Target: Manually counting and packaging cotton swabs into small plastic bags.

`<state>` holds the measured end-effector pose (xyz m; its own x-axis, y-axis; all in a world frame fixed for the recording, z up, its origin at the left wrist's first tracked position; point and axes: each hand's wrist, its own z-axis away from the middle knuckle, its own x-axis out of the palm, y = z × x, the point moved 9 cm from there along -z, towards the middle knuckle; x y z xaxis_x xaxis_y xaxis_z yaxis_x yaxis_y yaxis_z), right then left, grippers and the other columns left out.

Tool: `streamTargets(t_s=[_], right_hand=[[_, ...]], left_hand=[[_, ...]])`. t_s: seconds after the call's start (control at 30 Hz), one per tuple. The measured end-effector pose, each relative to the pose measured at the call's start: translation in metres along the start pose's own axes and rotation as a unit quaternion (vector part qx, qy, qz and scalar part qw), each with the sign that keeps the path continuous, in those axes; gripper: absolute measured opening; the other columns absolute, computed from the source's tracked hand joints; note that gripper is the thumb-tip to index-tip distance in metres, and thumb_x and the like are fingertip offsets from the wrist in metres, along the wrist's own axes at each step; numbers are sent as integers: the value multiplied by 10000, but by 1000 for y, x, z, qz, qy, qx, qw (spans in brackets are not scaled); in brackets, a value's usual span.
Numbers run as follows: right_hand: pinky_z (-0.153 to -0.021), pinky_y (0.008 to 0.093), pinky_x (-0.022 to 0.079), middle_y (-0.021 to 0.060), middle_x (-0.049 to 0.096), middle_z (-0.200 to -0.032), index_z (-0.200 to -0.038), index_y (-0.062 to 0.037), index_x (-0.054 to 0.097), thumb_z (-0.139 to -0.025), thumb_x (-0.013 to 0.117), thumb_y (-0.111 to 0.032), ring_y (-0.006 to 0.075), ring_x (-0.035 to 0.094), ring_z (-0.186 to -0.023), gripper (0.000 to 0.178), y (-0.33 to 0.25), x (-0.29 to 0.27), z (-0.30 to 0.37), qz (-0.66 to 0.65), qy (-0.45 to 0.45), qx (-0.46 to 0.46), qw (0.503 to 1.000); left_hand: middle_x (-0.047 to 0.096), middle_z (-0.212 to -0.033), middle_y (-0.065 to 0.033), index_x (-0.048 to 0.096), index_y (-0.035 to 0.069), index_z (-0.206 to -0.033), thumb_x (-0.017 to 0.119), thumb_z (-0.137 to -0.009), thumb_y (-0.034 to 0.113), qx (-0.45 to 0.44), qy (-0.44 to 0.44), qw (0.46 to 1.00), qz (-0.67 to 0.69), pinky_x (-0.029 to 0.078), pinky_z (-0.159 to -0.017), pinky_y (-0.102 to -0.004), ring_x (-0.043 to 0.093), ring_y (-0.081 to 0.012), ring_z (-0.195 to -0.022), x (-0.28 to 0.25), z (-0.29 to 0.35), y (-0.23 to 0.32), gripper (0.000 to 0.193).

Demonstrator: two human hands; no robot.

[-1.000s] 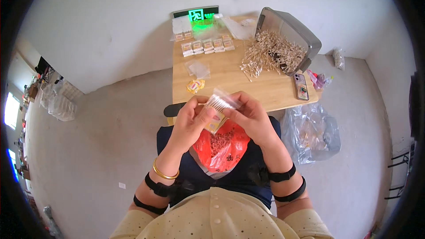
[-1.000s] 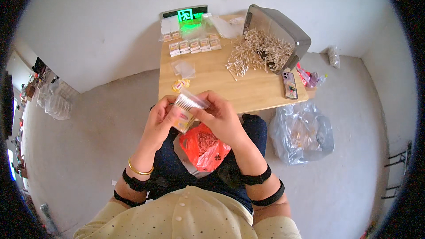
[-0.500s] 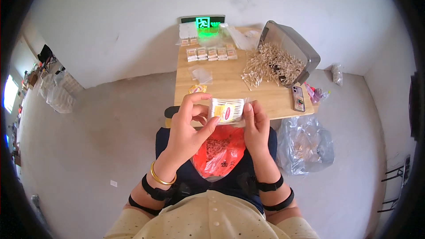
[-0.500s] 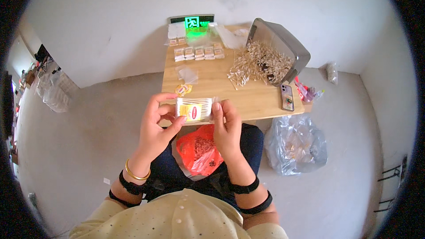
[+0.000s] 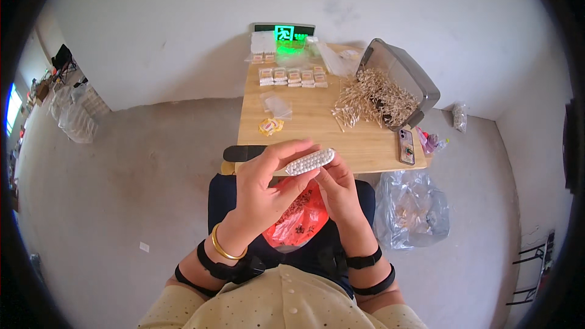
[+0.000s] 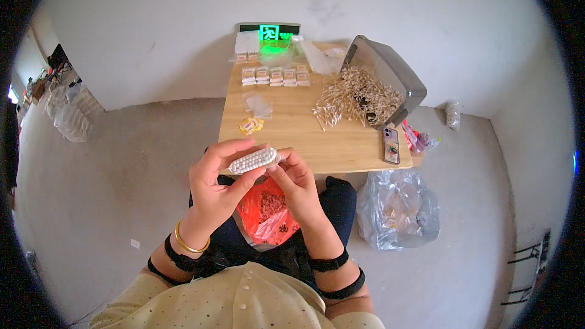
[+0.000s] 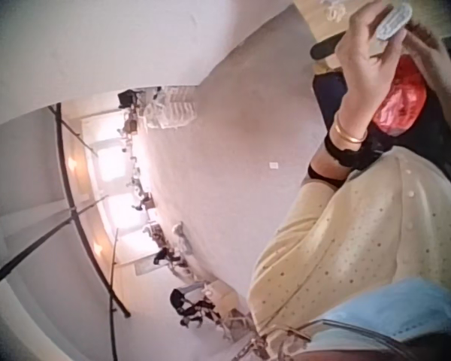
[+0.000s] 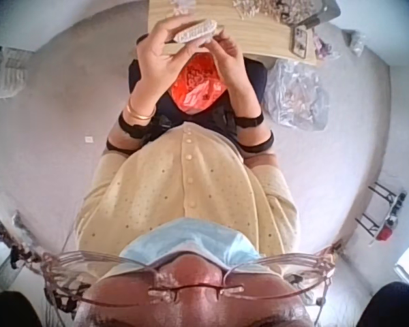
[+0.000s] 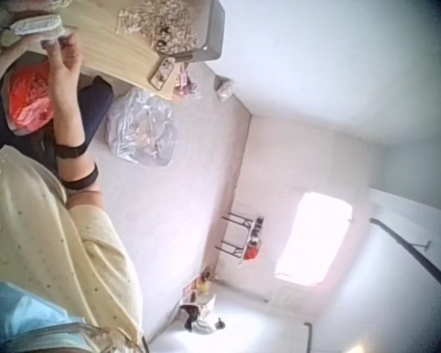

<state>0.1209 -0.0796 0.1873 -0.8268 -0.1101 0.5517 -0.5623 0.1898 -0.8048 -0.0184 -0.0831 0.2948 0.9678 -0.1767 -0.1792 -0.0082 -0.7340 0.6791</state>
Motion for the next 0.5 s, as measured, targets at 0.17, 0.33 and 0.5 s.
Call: streamTargets(t_s=[0.17,0.33,0.5], right_hand=[[-984,296,497,31,676,-1122,-1160,-39,611,-1046,589,-39,112,625,-1073,116,0,0,-1,-10,-25,-8,1000],[-984,299,504,32,684,-1104,-1145,-41,616,-1044,599,-49,118,637,-1058,102,5,-3,-3,-3,-13,6,1000],[-969,300,510,43,688,-1074,-1086,-45,602,-1035,612,-64,129,648,-1034,56,16,-29,-8,20,29,39,999]], left_hand=[[757,-1130,-198,584,-34,-1279,757,-912,-1,42,-35,998,-37,592,-909,-326,750,-249,-1064,-1,0,9,408],[754,-1137,-201,564,-32,-1318,751,-924,21,11,-32,999,-26,593,-895,-325,753,-251,-1053,-2,1,-3,439],[714,-1236,-212,475,-22,-1455,695,-988,101,-61,-52,993,-84,594,-879,-326,746,-248,-1065,-8,4,-38,531]])
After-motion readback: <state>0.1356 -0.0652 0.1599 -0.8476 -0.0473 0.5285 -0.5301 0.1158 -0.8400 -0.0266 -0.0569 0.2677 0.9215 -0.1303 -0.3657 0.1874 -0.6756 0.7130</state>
